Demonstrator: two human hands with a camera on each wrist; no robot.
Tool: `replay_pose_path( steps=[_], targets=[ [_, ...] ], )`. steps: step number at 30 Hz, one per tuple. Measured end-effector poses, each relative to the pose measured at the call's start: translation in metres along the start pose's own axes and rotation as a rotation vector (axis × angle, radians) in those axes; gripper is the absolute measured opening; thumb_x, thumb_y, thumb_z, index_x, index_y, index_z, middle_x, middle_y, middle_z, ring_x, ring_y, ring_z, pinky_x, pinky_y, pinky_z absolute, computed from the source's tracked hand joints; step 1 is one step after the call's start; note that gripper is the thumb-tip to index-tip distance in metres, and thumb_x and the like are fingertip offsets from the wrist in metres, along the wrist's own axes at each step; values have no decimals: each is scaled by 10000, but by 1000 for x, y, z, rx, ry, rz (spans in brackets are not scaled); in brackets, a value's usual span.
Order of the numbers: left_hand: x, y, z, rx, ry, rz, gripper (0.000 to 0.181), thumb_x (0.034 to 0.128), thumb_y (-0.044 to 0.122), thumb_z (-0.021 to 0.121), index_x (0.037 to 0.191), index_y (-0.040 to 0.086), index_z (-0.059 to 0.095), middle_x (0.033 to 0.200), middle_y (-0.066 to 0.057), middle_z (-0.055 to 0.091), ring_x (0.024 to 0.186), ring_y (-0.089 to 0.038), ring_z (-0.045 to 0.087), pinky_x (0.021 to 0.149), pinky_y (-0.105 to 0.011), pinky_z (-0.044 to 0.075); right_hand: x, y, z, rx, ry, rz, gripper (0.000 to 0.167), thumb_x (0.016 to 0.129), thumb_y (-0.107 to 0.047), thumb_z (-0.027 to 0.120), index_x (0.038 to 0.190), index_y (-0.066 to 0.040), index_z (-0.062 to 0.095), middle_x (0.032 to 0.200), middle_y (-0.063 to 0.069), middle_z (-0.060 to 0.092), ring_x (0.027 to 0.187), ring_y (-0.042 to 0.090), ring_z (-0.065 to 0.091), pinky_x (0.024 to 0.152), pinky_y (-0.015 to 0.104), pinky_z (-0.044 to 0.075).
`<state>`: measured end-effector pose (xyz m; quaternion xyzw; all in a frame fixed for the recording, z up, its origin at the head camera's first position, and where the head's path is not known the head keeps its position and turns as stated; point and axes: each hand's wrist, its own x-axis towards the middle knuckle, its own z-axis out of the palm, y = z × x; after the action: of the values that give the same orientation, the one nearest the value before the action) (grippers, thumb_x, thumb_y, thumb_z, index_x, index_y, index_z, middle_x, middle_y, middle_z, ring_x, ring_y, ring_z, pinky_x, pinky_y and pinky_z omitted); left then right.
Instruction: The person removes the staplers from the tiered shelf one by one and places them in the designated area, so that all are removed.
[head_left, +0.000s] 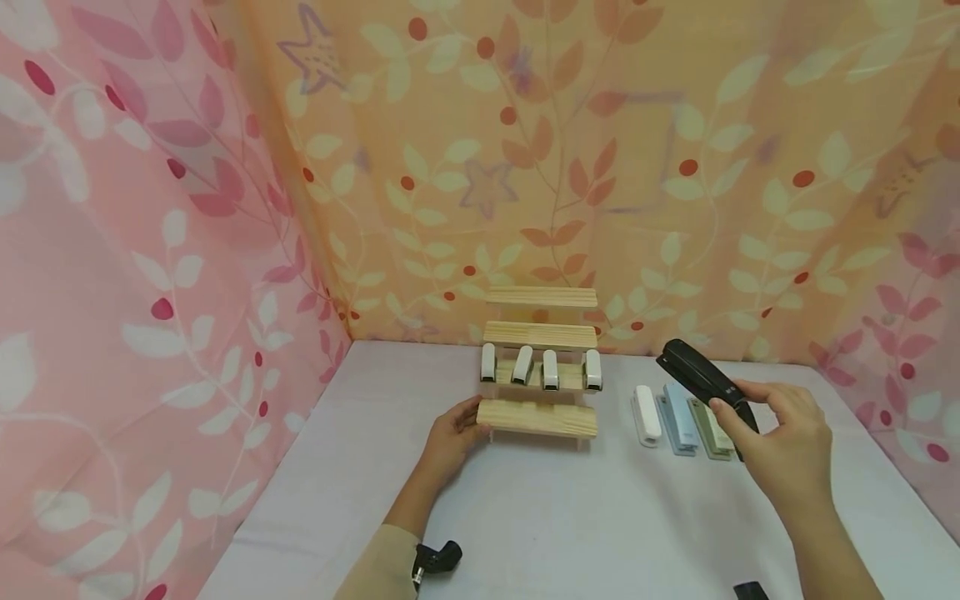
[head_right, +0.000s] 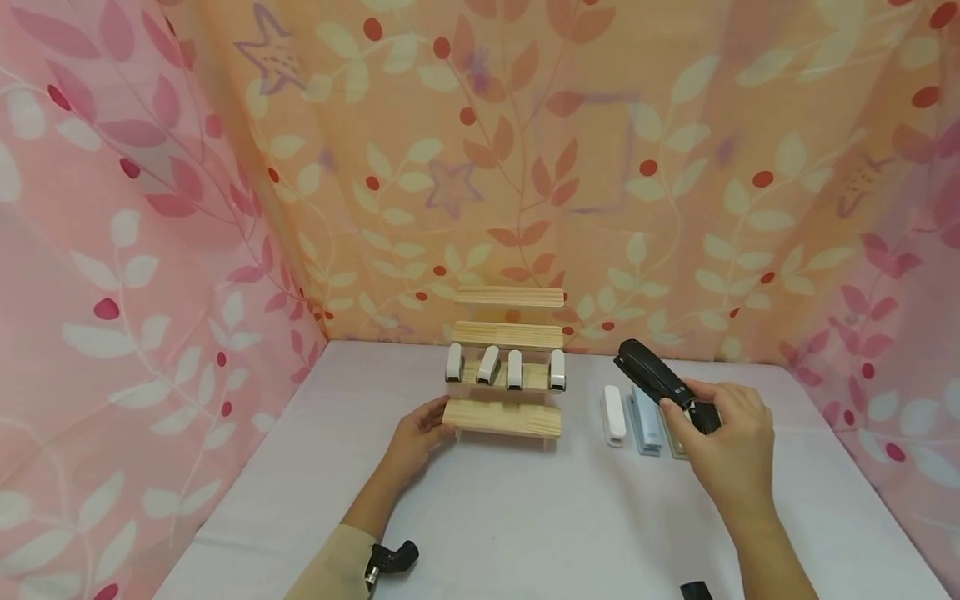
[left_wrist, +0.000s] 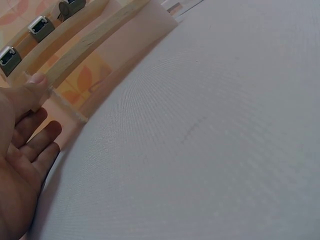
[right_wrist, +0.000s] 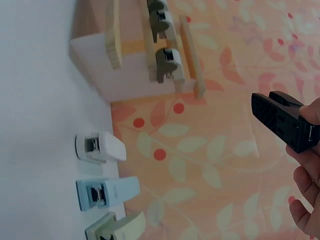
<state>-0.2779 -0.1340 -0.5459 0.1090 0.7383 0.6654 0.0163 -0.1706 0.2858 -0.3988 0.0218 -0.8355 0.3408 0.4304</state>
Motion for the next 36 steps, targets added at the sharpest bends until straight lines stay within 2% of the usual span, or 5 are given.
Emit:
replay_pose_path(
  steps=[4, 11, 22, 28, 36],
  targets=[
    [-1, 3, 0, -10, 0, 5, 668, 919, 190, 779, 1501, 33, 492, 1476, -166, 563, 1355, -311, 552, 1054, -285, 524, 5, 10, -6, -19, 15, 37, 436, 692, 11, 911, 1102, 24, 765, 988, 177, 730, 1023, -173, 393, 872, 154, 285],
    [1, 1, -2, -9, -2, 9, 666, 908, 196, 789, 1496, 61, 506, 1480, -144, 563, 1352, -295, 555, 1054, -270, 519, 10, 35, -13, -42, 60, 120, 420, 710, -30, 913, 1101, 13, 768, 952, -424, 493, 995, -219, 394, 844, 144, 295],
    [0, 2, -2, -39, -5, 15, 663, 920, 143, 774, 1499, 5, 482, 1478, -188, 554, 1354, -317, 550, 1045, -236, 515, 13, 70, -18, -121, 39, 282, 398, 809, -135, 870, 1156, 17, 747, 946, -21, 667, 936, -118, 349, 811, 266, 309],
    [0, 4, -1, -56, 0, 8, 642, 919, 113, 773, 1494, 33, 499, 1474, -177, 559, 1356, -315, 548, 1033, -217, 517, 12, 92, -21, -172, -14, 392, 460, 868, -212, 828, 1250, 13, 707, 1158, 244, 662, 1036, 273, 479, 865, 419, 311],
    [0, 2, 0, -66, -10, 14, 659, 924, 110, 766, 1500, -14, 472, 1483, -201, 544, 1360, -337, 541, 1033, -229, 521, 4, 121, -25, -178, -18, 447, 454, 877, -216, 808, 1246, 28, 703, 892, 7, 659, 1111, 384, 478, 926, 482, 312]
  ],
)
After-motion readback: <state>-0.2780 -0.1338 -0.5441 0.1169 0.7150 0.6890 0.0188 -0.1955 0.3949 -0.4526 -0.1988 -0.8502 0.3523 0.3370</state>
